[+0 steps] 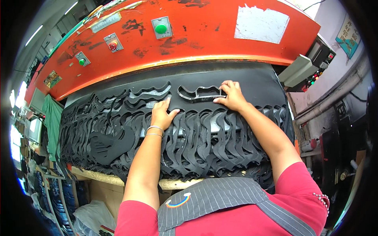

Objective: Cutting and trimming shoe components from a sheet of material using a hydraulic die press and scissors.

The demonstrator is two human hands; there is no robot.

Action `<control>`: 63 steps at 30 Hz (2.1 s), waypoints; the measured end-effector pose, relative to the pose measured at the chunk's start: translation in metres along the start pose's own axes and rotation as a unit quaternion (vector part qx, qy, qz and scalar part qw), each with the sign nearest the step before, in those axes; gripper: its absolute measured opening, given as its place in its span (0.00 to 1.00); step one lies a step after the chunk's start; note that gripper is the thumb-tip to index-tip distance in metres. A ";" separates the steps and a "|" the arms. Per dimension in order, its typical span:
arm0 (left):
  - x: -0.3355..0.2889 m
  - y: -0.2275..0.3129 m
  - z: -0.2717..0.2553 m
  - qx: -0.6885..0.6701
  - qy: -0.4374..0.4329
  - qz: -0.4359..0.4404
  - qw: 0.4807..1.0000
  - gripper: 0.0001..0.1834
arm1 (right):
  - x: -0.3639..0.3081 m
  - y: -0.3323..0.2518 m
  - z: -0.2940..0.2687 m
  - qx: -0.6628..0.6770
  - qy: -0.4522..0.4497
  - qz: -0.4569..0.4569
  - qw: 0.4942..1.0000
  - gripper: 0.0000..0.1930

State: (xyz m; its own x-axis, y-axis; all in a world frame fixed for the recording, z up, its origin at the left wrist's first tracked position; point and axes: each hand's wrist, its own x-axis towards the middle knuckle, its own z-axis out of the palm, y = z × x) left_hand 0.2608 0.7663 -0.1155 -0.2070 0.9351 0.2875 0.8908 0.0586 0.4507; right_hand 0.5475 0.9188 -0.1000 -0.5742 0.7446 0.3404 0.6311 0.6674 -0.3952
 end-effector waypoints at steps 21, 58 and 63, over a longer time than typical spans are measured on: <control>0.026 -0.027 0.006 0.044 -0.054 0.014 0.997 0.37 | 0.001 -0.006 0.018 0.029 -0.034 0.042 0.998 0.43; -0.089 -0.174 -0.325 -0.026 0.481 -0.038 0.875 0.34 | -0.080 -0.321 -0.018 0.065 0.045 -0.201 0.976 0.38; -0.218 -0.054 -0.208 -0.118 0.174 0.168 0.963 0.02 | -0.170 -0.313 -0.027 0.026 -0.111 -0.139 0.984 0.31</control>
State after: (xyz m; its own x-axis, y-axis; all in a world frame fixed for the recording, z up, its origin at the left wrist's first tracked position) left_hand 0.1738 0.4864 -0.0271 -0.0835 0.7115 0.6977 0.8234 -0.3451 0.4504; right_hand 0.4620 0.5836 -0.0111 -0.8239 0.5087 0.2499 0.4093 0.8390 -0.3587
